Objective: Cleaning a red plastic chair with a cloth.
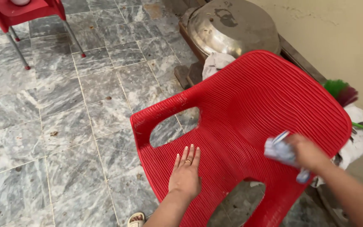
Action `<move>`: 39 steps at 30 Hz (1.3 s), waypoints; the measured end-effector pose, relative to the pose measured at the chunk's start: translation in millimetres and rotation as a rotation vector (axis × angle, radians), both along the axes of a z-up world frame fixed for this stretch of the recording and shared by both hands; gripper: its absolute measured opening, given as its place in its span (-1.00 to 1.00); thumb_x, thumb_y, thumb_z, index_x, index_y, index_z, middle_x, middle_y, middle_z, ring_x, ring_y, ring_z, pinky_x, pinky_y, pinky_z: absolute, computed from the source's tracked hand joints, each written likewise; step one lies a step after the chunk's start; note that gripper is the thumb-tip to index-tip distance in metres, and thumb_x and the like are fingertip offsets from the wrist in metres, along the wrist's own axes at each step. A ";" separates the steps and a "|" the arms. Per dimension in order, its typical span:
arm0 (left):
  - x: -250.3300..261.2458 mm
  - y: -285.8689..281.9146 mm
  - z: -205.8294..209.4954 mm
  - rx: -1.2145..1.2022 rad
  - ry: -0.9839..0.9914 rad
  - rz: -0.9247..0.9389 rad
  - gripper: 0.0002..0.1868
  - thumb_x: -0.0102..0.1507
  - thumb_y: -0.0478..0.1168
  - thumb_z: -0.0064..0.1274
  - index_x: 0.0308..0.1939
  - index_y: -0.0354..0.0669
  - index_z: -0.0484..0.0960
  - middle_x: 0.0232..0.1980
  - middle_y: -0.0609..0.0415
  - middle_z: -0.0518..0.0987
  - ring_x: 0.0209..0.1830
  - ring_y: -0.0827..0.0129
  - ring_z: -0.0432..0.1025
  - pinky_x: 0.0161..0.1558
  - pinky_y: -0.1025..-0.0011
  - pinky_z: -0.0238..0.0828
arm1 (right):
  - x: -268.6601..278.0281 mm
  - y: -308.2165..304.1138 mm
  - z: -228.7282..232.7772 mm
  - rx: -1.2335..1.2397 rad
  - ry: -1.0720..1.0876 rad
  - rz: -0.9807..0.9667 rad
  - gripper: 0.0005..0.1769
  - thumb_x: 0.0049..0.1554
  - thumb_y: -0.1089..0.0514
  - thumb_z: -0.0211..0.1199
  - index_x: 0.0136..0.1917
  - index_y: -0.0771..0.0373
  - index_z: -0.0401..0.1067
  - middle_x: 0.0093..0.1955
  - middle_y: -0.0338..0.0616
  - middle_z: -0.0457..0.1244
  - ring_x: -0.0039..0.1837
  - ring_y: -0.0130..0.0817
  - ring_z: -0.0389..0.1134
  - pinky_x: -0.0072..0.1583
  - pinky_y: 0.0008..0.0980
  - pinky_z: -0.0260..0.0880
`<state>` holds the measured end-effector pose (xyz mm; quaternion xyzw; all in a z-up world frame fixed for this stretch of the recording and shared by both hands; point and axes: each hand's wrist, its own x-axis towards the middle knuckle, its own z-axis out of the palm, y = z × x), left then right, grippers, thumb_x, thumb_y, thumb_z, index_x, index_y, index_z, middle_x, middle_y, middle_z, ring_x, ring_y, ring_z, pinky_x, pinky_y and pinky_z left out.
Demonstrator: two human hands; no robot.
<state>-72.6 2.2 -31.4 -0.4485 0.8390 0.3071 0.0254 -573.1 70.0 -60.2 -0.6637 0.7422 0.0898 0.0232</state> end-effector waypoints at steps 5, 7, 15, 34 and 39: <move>-6.9 9.0 -6.0 -0.038 0.001 -0.028 0.00 0.25 -0.23 0.04 0.62 -0.09 -0.27 0.71 0.01 -0.29 0.70 0.23 -0.38 0.60 0.18 -0.46 | 47.5 57.9 -34.0 0.160 -0.161 -0.131 -0.30 -0.08 0.45 0.27 0.33 0.07 0.46 0.52 -0.10 0.08 0.36 -0.06 0.32 0.34 -0.23 0.39; -7.9 13.5 -4.0 -0.044 -0.005 -0.036 0.00 0.24 -0.23 0.04 0.62 -0.09 -0.27 0.71 0.00 -0.29 0.70 0.23 -0.38 0.60 0.18 -0.46 | 52.9 74.2 -48.9 0.122 -0.207 -0.066 -0.42 -0.02 0.40 0.28 0.27 0.08 0.49 0.54 -0.07 0.07 0.40 -0.01 0.28 0.36 -0.21 0.35; -2.9 6.4 10.0 -0.108 -0.052 -0.019 -0.02 0.26 -0.22 0.01 0.62 -0.08 -0.27 0.70 0.02 -0.27 0.70 0.22 -0.38 0.60 0.17 -0.46 | 95.0 70.3 -4.1 0.063 -0.316 -0.129 -0.49 0.08 0.35 0.21 0.30 0.11 0.47 0.51 -0.08 0.10 0.37 0.00 0.31 0.33 -0.17 0.37; 6.9 -180.7 51.6 -0.158 -0.135 -0.170 -0.05 0.29 -0.17 -0.01 0.62 -0.04 -0.27 0.71 0.08 -0.29 0.70 0.25 -0.40 0.60 0.18 -0.48 | 117.4 -67.9 72.9 -0.250 -0.257 -0.160 -0.51 0.03 0.37 0.25 0.25 0.19 0.49 0.40 0.02 0.19 0.27 0.05 0.36 0.27 -0.15 0.41; 23.2 -230.2 52.9 -0.136 -0.157 -0.197 -0.01 0.28 -0.18 0.04 0.63 -0.01 -0.27 0.71 0.09 -0.28 0.70 0.24 -0.37 0.60 0.19 -0.46 | 156.4 -98.9 87.0 -0.222 -0.279 -0.314 -0.52 0.06 0.39 0.21 0.26 0.18 0.48 0.45 0.01 0.16 0.28 0.03 0.36 0.27 -0.15 0.42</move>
